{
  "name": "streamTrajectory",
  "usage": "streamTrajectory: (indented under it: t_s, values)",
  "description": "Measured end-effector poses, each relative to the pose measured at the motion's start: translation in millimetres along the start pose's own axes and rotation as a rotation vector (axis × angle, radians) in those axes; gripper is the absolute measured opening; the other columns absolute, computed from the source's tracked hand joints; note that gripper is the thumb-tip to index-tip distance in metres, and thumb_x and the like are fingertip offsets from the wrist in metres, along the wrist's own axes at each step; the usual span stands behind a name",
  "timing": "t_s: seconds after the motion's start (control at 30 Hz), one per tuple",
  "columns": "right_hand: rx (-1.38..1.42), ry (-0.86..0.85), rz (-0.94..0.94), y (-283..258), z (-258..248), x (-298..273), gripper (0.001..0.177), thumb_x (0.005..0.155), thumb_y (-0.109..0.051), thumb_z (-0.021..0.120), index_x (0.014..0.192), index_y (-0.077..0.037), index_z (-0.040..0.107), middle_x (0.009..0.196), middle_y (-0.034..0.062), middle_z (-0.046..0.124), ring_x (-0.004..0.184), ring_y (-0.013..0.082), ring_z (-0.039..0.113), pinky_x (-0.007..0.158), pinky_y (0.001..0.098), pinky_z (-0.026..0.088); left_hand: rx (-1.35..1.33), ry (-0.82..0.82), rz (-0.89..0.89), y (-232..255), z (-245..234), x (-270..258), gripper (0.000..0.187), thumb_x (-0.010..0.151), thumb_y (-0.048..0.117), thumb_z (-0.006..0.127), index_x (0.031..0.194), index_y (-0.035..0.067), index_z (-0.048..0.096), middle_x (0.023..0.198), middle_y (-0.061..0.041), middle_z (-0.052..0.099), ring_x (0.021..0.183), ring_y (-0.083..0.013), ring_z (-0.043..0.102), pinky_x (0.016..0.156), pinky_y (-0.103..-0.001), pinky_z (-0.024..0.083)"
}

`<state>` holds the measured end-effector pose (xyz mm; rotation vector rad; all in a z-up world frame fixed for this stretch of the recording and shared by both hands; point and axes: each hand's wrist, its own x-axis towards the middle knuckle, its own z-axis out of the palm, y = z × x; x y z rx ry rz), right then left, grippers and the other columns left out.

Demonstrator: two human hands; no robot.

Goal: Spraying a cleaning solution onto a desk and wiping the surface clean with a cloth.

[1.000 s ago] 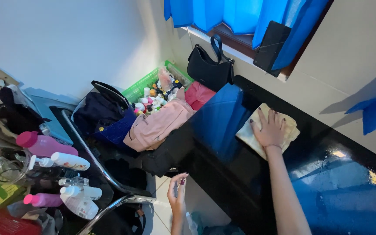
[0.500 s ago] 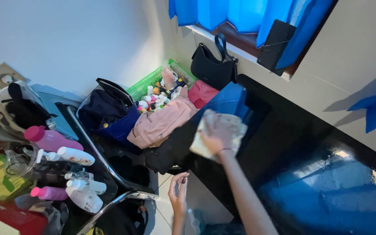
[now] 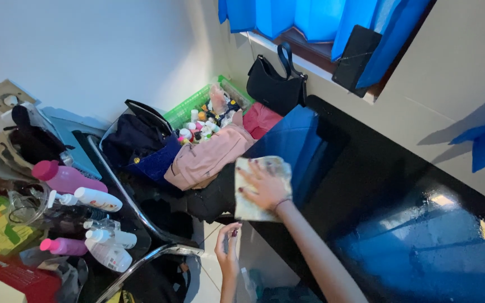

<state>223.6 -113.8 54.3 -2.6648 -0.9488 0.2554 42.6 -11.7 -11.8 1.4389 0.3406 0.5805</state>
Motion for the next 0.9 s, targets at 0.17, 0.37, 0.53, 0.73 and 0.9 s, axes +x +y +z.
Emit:
streamTrajectory:
  t_s: [0.17, 0.37, 0.53, 0.73, 0.9]
  values:
    - [-0.081, 0.165, 0.132, 74.2, 3.0, -16.6, 0.064, 0.091, -0.061, 0.026, 0.150, -0.035, 0.022, 0.154, 0.0065, 0.025, 0.139, 0.0365, 0.024, 0.107, 0.0614, 0.013, 0.019, 0.004, -0.020, 5.2, 1.6, -1.5, 0.025, 0.091, 0.020, 0.053, 0.104, 0.005, 0.068, 0.101, -0.011, 0.072, 0.099, -0.0239, 0.067, 0.092, -0.035, 0.050]
    - [-0.145, 0.366, 0.320, 150.9, -36.8, -71.0, 0.068, 0.093, -0.058, 0.029, 0.150, -0.021, 0.028, 0.149, 0.0105, 0.037, 0.132, 0.0340, 0.037, 0.105, 0.0518, 0.029, 0.029, -0.018, -0.048, -8.3, 6.7, -1.6, 0.025, 0.091, 0.021, 0.053, 0.105, 0.008, 0.069, 0.102, -0.010, 0.072, 0.101, -0.0242, 0.067, 0.096, -0.038, 0.049]
    - [-0.065, 0.267, 0.586, 186.1, -37.0, -89.2, 0.069, 0.089, -0.065, 0.024, 0.151, -0.033, 0.022, 0.156, 0.0120, 0.023, 0.145, 0.0283, 0.018, 0.116, 0.0499, 0.009, 0.024, -0.032, -0.080, -7.5, 12.9, -5.2, 0.025, 0.089, 0.026, 0.056, 0.103, 0.012, 0.070, 0.102, -0.008, 0.073, 0.104, -0.0235, 0.067, 0.098, -0.039, 0.050]
    - [-0.120, 0.211, 0.640, 167.1, -33.5, -76.9, 0.069, 0.090, -0.064, 0.020, 0.152, -0.034, 0.014, 0.159, 0.0098, 0.013, 0.146, 0.0297, 0.011, 0.116, 0.0528, 0.004, -0.010, -0.069, -0.069, 2.7, 18.7, -6.4, 0.025, 0.091, 0.023, 0.053, 0.102, 0.010, 0.070, 0.104, -0.009, 0.072, 0.117, -0.0259, 0.062, 0.103, -0.040, 0.045]
    - [-0.038, 0.512, 0.505, 138.5, -10.2, -45.7, 0.084, 0.083, -0.064, 0.044, 0.147, -0.009, 0.032, 0.145, 0.0216, 0.040, 0.132, 0.0407, 0.038, 0.111, 0.0568, 0.018, -0.038, -0.067, -0.067, 4.4, 19.3, -5.3, 0.023, 0.091, 0.019, 0.053, 0.102, 0.008, 0.070, 0.103, -0.009, 0.072, 0.115, -0.0261, 0.063, 0.100, -0.038, 0.047]
